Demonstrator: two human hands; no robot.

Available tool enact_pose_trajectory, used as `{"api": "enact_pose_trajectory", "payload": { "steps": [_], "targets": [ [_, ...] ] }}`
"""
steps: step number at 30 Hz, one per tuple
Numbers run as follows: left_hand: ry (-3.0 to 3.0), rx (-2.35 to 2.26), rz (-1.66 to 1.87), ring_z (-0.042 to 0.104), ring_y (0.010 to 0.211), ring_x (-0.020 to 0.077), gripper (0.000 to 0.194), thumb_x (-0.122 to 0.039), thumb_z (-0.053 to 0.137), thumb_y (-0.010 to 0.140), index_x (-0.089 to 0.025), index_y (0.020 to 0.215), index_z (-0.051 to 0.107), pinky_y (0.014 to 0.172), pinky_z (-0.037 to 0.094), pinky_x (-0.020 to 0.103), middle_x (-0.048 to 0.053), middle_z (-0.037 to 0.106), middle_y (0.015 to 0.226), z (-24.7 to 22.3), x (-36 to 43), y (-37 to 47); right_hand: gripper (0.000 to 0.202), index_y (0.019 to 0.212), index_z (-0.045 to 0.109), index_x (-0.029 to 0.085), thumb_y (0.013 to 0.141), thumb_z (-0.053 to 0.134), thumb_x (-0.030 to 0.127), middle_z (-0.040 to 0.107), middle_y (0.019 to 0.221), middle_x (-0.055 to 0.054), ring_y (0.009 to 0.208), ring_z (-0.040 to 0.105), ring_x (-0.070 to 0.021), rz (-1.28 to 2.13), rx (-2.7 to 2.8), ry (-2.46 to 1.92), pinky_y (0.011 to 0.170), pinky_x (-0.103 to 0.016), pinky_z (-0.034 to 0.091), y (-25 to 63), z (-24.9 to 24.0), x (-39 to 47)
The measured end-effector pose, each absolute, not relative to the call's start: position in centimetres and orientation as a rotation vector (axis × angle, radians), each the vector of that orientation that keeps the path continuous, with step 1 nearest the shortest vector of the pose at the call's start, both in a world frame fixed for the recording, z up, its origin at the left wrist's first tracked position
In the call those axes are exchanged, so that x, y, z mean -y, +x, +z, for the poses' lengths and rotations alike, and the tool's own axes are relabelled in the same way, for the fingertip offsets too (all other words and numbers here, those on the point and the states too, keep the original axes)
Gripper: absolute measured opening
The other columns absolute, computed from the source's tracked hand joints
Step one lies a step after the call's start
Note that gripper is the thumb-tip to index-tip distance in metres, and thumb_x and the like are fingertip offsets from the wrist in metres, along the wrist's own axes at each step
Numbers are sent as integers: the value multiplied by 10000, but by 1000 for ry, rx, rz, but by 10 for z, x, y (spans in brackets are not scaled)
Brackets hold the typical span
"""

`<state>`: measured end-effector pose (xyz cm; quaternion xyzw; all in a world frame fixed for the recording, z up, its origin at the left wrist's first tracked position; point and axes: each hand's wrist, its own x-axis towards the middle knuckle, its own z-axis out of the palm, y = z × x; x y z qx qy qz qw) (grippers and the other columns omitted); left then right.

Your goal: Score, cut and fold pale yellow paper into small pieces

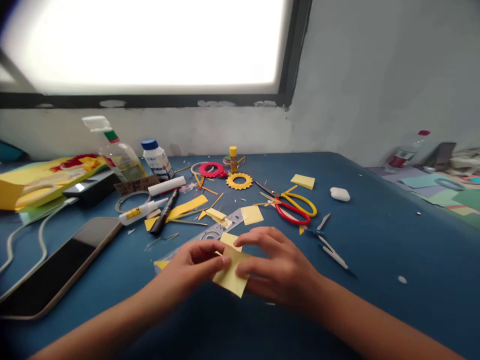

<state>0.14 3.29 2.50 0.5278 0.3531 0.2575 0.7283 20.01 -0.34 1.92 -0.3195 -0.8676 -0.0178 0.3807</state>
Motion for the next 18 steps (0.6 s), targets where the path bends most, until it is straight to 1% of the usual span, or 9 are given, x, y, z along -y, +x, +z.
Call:
{"api": "enact_pose_trajectory", "payload": {
  "steps": [3,5,8,12,15,18],
  "targets": [
    [1251,-714,573,609,688,137,178,-303,641,792,-152,871,695,653,442,239,31,683,780,21,-34,2,93,779,646,230,738,724,261,598,1088,-54,966,588,-193,288,2086,-967,809,-314,500,196,17,2],
    [1309,-711,587,602,722,140,201,-332,628,810,-172,901,712,663,427,232,31,689,812,18,-34,2,125,713,633,230,707,748,278,624,1005,-28,875,621,-174,538,1996,-1045,765,-286,512,193,16,2],
    [1325,-685,559,592,753,141,243,-390,620,819,-205,943,716,679,412,226,18,687,826,16,-33,1,170,689,566,217,727,720,277,617,834,2,757,618,-157,849,1813,-1183,707,-272,513,188,15,1],
    [1292,-636,505,586,812,166,284,-378,723,729,-210,959,707,704,404,236,17,676,876,17,-29,0,224,803,537,217,703,728,280,598,805,6,775,592,-172,1080,1628,-1329,702,-278,499,185,15,-1],
    [1346,-678,536,545,732,133,230,-376,676,779,-210,932,718,658,380,221,4,655,798,18,-29,0,226,834,563,206,714,729,302,607,822,1,800,594,-167,1198,1592,-1298,728,-272,491,183,16,-1],
    [1394,-723,548,471,627,104,248,-399,625,817,-210,942,726,590,349,214,-8,608,693,20,-30,0,219,853,583,199,725,727,302,616,833,1,800,605,-155,1296,1507,-1241,734,-266,493,183,18,0]
  ]
}}
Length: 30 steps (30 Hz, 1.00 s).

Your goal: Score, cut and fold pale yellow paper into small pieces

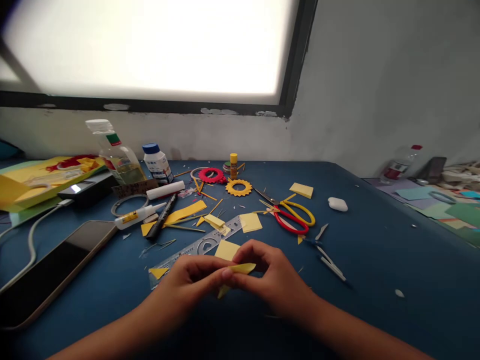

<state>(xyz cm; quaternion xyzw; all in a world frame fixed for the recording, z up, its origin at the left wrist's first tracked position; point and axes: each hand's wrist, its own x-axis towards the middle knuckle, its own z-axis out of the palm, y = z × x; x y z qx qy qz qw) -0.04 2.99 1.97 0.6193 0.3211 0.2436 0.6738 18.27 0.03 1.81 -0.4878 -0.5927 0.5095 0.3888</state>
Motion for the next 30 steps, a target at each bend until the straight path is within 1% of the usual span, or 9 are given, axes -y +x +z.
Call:
{"api": "enact_pose_trajectory", "payload": {
  "steps": [2,5,9,13,17,21,27,30],
  "targets": [
    [1391,-721,551,454,613,101,263,-403,631,811,-209,961,726,579,346,215,-8,590,677,21,-31,-1,241,853,589,193,707,746,303,617,824,5,775,610,-147,1339,1442,-1217,714,-260,498,182,19,0],
    [1379,-708,559,468,628,102,254,-377,668,785,-207,965,727,591,367,213,-3,598,692,23,-31,-1,263,842,599,186,683,765,313,619,802,7,739,613,-137,1344,1395,-1193,685,-254,503,182,19,2],
    [1397,-715,556,510,652,124,246,-382,662,786,-194,926,736,627,432,242,13,614,698,25,-30,-1,268,826,600,187,669,773,320,627,794,4,726,623,-139,1354,1367,-1162,681,-261,519,182,19,3],
    [1397,-718,563,551,704,152,255,-397,633,801,-196,914,742,666,486,272,24,638,720,25,-29,1,233,809,602,190,685,763,304,612,762,16,701,615,-121,1334,1384,-1155,661,-239,520,182,21,4],
    [1410,-756,578,559,673,144,252,-388,629,799,-193,909,745,650,502,274,34,666,744,25,-28,1,221,815,602,192,705,745,320,614,780,7,714,618,-130,1300,1426,-1171,661,-249,523,183,21,5],
    [1438,-795,581,562,644,143,248,-378,639,789,-183,896,749,633,512,280,38,675,731,24,-26,1,226,810,604,189,699,746,325,618,793,-1,732,617,-142,1243,1464,-1190,675,-262,528,183,21,6],
    [1388,-775,615,585,676,147,190,-319,628,793,-192,849,757,613,529,254,34,702,756,27,-25,4,212,822,608,194,704,744,306,622,796,2,743,618,-140,1252,1459,-1181,675,-253,531,182,21,7],
    [1366,-784,619,596,683,150,182,-319,640,783,-195,843,759,593,533,240,34,709,763,28,-25,4,209,820,609,197,704,744,306,624,798,3,749,623,-144,1254,1454,-1179,673,-255,538,182,22,7]
  ]
}}
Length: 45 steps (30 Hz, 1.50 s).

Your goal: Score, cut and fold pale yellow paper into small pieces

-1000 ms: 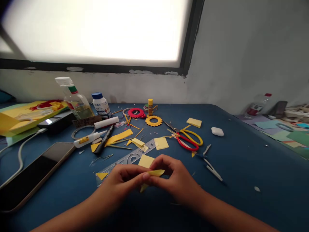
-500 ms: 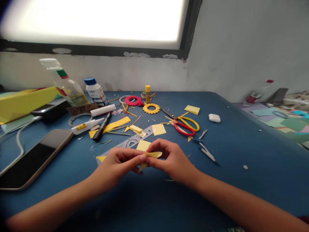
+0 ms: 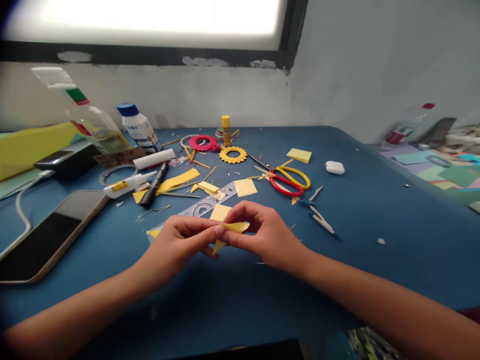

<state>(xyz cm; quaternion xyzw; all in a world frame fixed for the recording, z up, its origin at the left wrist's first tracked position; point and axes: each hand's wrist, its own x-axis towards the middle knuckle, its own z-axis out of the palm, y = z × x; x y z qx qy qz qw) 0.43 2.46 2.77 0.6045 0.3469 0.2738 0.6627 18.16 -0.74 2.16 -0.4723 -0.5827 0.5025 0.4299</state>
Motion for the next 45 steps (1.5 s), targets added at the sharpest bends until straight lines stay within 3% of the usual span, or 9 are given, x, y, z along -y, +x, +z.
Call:
{"api": "enact_pose_trajectory", "payload": {
  "steps": [12,16,19,23,27,32,34,41,45],
  "targets": [
    [1330,-829,694,582,619,131,141,-294,661,761,-215,816,764,574,525,232,18,708,720,31,-22,6,244,849,598,204,686,758,290,627,845,7,782,637,-142,1270,1375,-1142,704,-266,542,181,20,7],
    [1414,-875,837,586,762,151,120,-267,657,768,-218,724,757,591,501,208,28,689,857,33,-21,6,258,854,601,202,678,762,302,642,849,7,805,637,-144,1320,1272,-1136,742,-280,527,181,19,5],
    [1440,-858,910,560,824,148,213,-253,652,774,-201,577,713,601,486,190,25,636,880,32,-22,6,232,804,639,184,658,769,310,637,768,15,749,614,-138,1329,1272,-1165,727,-282,498,180,19,4],
    [1410,-870,891,533,769,137,199,-286,626,805,-199,651,718,577,475,195,18,618,802,29,-24,6,193,729,659,181,654,765,324,615,706,26,671,565,-113,1308,1279,-1185,676,-263,459,180,22,5],
    [1436,-927,929,544,741,129,325,-314,634,800,-166,510,644,539,455,180,24,639,805,27,-25,5,167,693,660,183,683,741,329,602,663,24,647,535,-114,1291,1310,-1195,652,-263,430,180,24,5],
    [1528,-930,941,546,683,115,126,-294,665,767,-179,742,708,559,451,193,14,637,825,28,-23,6,163,646,643,189,689,742,311,565,635,42,626,485,-98,1296,1246,-1183,612,-242,381,181,23,6],
    [1548,-948,817,537,667,117,149,-310,679,749,-172,802,700,549,427,196,11,632,799,29,-22,7,136,659,656,194,700,737,295,586,672,38,671,501,-102,1298,1246,-1150,654,-241,390,182,22,6],
    [1603,-1027,643,481,604,107,261,-406,662,752,-155,683,670,560,360,214,-10,594,638,29,-25,7,65,665,694,215,703,733,249,617,680,39,673,516,-103,1290,1277,-1115,676,-241,395,181,23,8],
    [1617,-965,616,509,643,119,242,-394,649,772,-170,687,687,607,375,227,-6,626,661,27,-28,4,87,642,698,215,714,727,252,595,634,41,633,492,-95,1269,1251,-1122,641,-241,386,181,21,7]
  ]
}}
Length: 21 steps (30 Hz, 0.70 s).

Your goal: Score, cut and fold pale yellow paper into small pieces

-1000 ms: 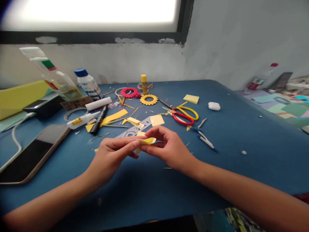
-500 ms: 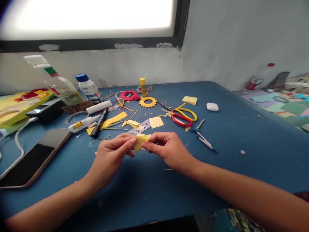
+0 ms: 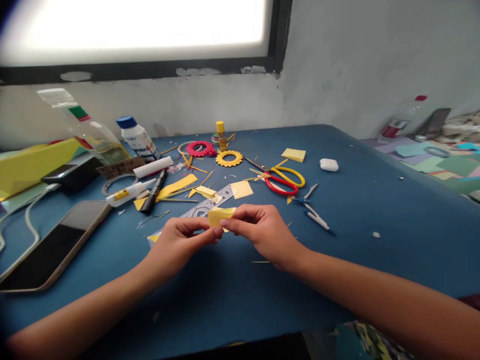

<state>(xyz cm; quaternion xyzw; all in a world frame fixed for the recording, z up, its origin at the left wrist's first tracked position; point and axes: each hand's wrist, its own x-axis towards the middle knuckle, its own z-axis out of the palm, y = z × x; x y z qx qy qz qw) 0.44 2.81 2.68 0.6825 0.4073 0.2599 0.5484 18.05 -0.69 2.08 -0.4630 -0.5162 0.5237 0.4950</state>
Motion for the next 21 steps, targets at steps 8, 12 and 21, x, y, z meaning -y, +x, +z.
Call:
{"api": "enact_pose_trajectory", "payload": {
  "steps": [8,12,21],
  "targets": [
    [1555,-1089,671,574,691,150,237,-418,675,749,-183,743,705,659,441,264,13,655,707,12,-41,-6,128,611,714,249,561,816,307,648,655,20,600,528,-97,1088,769,-1120,616,-256,451,200,34,-3],
    [1514,-1002,708,594,720,155,238,-418,658,765,-181,780,676,666,485,274,19,664,776,17,-35,-2,121,618,724,240,570,817,299,649,649,14,601,530,-92,1209,786,-1131,620,-243,464,197,34,0],
    [1452,-882,642,602,655,122,214,-371,652,782,-174,824,722,568,503,197,29,699,752,29,-24,7,36,668,735,218,684,756,243,623,632,26,646,518,-90,1386,1014,-1109,650,-227,415,183,22,8]
  ]
}}
